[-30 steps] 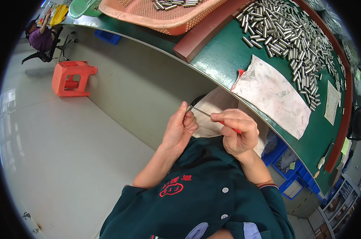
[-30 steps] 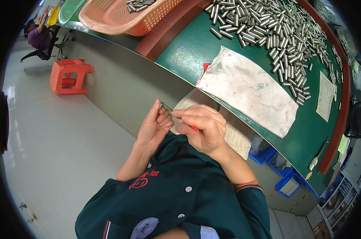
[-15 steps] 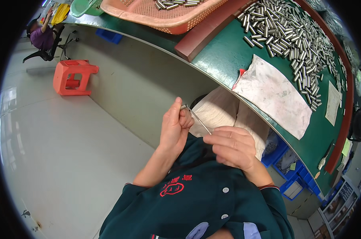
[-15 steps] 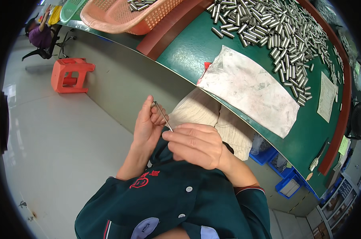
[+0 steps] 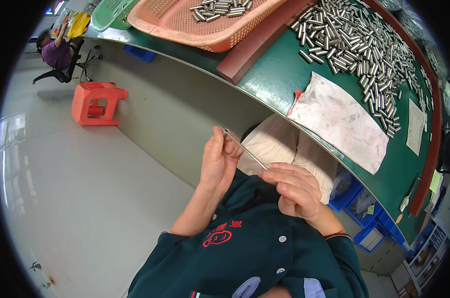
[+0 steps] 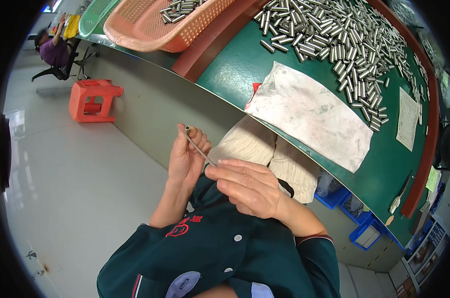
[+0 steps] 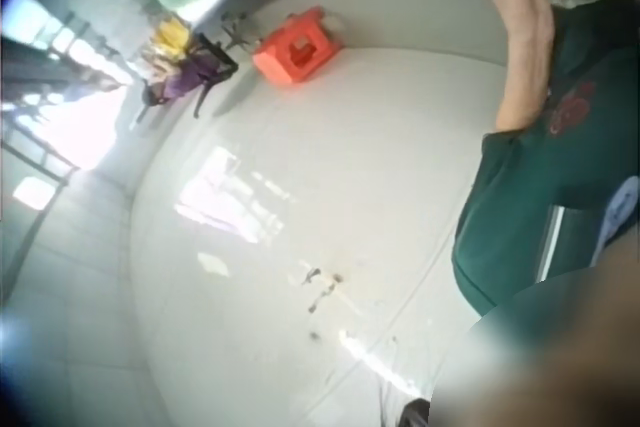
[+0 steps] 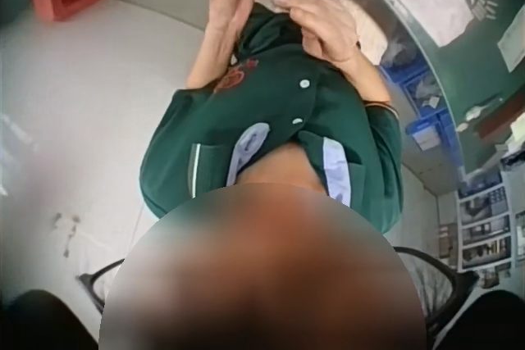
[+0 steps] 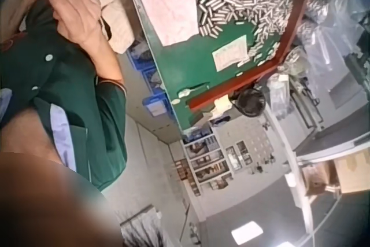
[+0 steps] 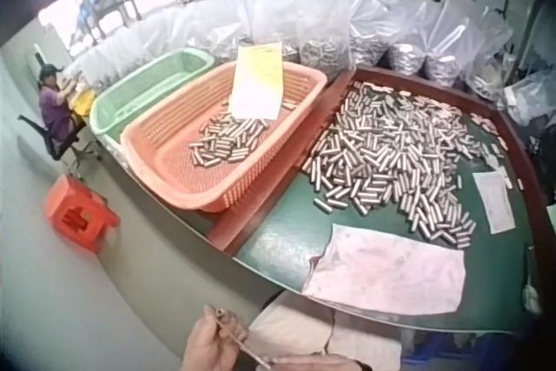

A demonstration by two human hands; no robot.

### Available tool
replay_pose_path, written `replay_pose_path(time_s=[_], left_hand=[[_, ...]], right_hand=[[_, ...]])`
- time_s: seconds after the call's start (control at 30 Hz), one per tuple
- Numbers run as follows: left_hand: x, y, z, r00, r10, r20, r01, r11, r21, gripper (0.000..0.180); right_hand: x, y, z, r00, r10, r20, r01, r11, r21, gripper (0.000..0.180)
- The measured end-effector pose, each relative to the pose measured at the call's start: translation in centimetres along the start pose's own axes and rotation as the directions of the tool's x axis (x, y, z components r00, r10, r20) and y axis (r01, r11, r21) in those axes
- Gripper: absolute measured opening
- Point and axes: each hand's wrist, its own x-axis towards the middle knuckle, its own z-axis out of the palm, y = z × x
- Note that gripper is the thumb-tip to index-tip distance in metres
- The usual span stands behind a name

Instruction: Inspecting and cleaning small metal tubes with a thin metal rod.

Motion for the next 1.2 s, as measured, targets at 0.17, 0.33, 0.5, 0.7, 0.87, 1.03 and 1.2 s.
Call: replay_pose_path(time_s=[0.17, 0.33, 0.5, 0.7, 0.87, 1.03, 1.2], left_hand=[[0.0, 0.3, 1.4, 0.996, 0.056, -0.066, -0.049, 0.993, 0.103, 0.018], [0.0, 1.5, 5.8, 0.885, 0.420, 0.199, -0.438, 0.608, 0.663, 0.009], [0.8, 2.6, 11.4, 0.224, 0.435, 0.872, -0.901, -0.249, 0.356, 0.020], [5.3, 0.6, 12.4, 0.417, 0.114, 0.902, -0.822, -0.375, 0.428, 0.017], [2.1, 2.5, 12.9, 0.774, 0.352, 0.527, -0.633, 0.456, 0.625, 0.013], [1.0, 3.3, 8.2, 0.970, 0.089, 0.227, -0.180, 0.889, 0.421, 0.018], [1.0, 3.1, 5.8, 0.980, 0.036, 0.196, -0.111, 0.914, 0.391, 0.023]], right_hand=[[-0.8, -1.1, -2.6, 0.968, -0.076, -0.240, 0.060, 0.995, -0.074, 0.024], [-0.8, -2.1, -6.5, 0.640, -0.020, -0.768, -0.096, 0.990, -0.105, 0.025], [-0.5, 0.0, -9.8, 0.364, 0.004, -0.932, -0.255, 0.962, -0.096, 0.027], [-0.5, 0.1, -10.7, 0.329, 0.158, -0.931, -0.155, 0.982, 0.112, 0.027], [-0.6, 0.0, -10.5, 0.354, 0.192, -0.915, -0.144, 0.978, 0.149, 0.026], [-0.3, -0.3, -10.1, 0.324, 0.206, -0.923, -0.177, 0.972, 0.155, 0.028], [-0.8, -0.3, -10.4, 0.375, 0.238, -0.896, -0.148, 0.969, 0.196, 0.029]])
